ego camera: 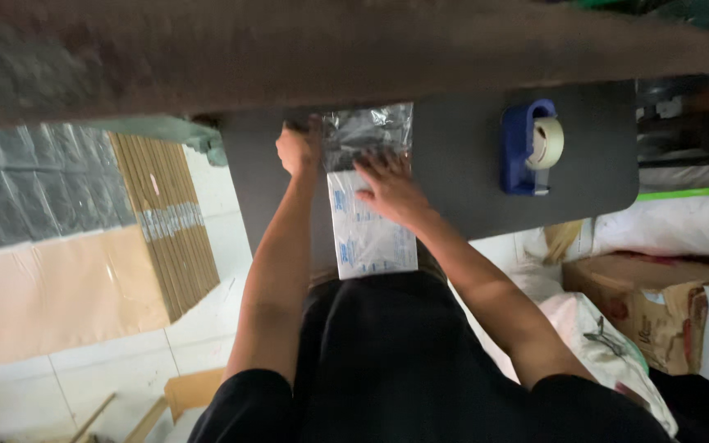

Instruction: The person places sheets of paper into a clear plastic sleeve, folds the opening of the sleeve, and applies adhesive tape from a dispenser to seal the package.

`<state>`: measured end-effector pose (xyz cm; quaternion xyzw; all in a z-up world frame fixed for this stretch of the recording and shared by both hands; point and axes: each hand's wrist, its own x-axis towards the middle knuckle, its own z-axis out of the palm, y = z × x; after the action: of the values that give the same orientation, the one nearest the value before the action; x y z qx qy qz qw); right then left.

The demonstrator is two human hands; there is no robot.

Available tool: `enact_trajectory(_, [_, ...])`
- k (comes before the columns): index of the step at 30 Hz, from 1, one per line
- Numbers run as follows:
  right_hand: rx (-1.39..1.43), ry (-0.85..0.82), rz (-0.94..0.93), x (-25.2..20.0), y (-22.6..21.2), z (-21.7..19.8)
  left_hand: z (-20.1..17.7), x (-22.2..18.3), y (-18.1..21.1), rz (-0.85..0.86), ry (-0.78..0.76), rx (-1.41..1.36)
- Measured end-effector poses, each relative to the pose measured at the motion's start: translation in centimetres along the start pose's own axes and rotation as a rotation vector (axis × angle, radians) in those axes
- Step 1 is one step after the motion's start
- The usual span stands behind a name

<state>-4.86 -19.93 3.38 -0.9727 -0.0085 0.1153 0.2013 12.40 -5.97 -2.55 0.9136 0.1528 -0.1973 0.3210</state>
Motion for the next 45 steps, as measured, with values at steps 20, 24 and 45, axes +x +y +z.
enact_trajectory(20, [0.788,0.005,0.388,4.6,4.8,1.8,2.5,-6.3,0.6,0.474,-0.523,0.624])
enact_trajectory(24, [0.788,0.601,0.530,0.5,9.1,0.8,3.3,-8.0,3.7,0.444,-0.588,0.537])
enact_trajectory(45, [0.991,-0.329,0.353,2.8,8.0,0.0,7.6,6.7,2.5,0.434,-0.576,0.464])
